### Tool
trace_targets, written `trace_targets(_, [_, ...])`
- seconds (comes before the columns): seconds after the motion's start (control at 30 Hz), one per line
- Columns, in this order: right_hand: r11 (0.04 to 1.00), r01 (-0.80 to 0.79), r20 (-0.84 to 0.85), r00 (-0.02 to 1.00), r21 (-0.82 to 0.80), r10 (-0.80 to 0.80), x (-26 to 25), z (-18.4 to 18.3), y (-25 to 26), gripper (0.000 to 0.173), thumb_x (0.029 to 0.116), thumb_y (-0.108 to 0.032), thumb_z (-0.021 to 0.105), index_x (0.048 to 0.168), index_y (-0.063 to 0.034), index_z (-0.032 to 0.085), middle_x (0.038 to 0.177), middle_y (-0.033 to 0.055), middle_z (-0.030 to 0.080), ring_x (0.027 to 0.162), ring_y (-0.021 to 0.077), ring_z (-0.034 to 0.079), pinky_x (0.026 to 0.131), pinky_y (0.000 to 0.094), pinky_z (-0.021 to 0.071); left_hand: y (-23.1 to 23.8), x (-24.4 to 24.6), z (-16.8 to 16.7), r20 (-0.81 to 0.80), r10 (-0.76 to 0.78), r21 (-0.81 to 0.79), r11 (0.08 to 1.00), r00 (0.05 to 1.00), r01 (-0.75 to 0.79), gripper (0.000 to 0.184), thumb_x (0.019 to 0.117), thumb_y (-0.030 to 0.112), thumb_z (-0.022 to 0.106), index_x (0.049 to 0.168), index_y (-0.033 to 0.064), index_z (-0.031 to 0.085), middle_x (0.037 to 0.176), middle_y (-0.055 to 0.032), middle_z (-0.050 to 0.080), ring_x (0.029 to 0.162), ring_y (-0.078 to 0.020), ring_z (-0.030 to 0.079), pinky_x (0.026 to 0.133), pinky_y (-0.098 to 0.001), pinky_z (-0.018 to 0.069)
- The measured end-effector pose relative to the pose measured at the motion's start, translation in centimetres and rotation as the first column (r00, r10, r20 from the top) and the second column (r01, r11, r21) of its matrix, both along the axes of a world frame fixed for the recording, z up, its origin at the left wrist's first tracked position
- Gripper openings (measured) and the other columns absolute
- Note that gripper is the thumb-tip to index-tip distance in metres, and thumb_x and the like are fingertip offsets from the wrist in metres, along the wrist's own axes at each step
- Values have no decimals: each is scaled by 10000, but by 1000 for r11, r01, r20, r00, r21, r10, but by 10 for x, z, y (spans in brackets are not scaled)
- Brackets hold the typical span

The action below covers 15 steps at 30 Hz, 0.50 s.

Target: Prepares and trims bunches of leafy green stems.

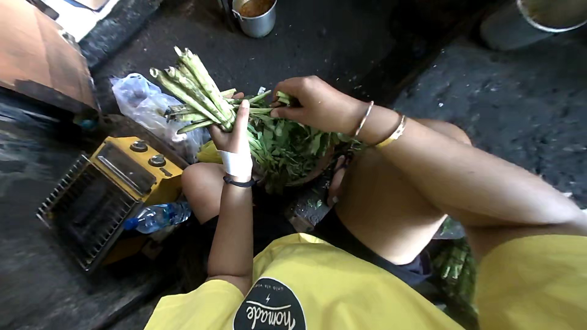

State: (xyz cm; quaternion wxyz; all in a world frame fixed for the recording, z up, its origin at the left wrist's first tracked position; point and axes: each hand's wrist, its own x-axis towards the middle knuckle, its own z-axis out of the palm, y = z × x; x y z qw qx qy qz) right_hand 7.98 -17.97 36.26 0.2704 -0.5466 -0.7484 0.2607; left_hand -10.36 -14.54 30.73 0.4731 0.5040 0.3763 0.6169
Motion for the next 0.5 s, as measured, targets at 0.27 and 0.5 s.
trace_targets(0.27, [974, 56, -557, 813, -220, -172, 21, 25, -10, 118, 1049, -169, 584, 1032, -89, 670, 787, -67, 623, 634, -4, 558, 593, 158, 492, 14, -17, -5, 23, 37, -40, 999, 999, -36, 274, 993, 97, 633, 1237, -23, 599, 1117, -104, 715, 1104, -187, 671, 998, -356, 542])
trace_targets(0.5, [951, 46, -647, 722, -305, -243, 17, 18, -9, 85, 1048, -122, 575, 1094, -83, 634, 905, -20, 668, 697, 31, 591, 621, 172, 504, -4, -5, 3, -115, -233, -26, 972, 966, 232, 181, 946, 148, 689, 1089, 39, 673, 947, -18, 717, 869, -109, 684, 744, -284, 582])
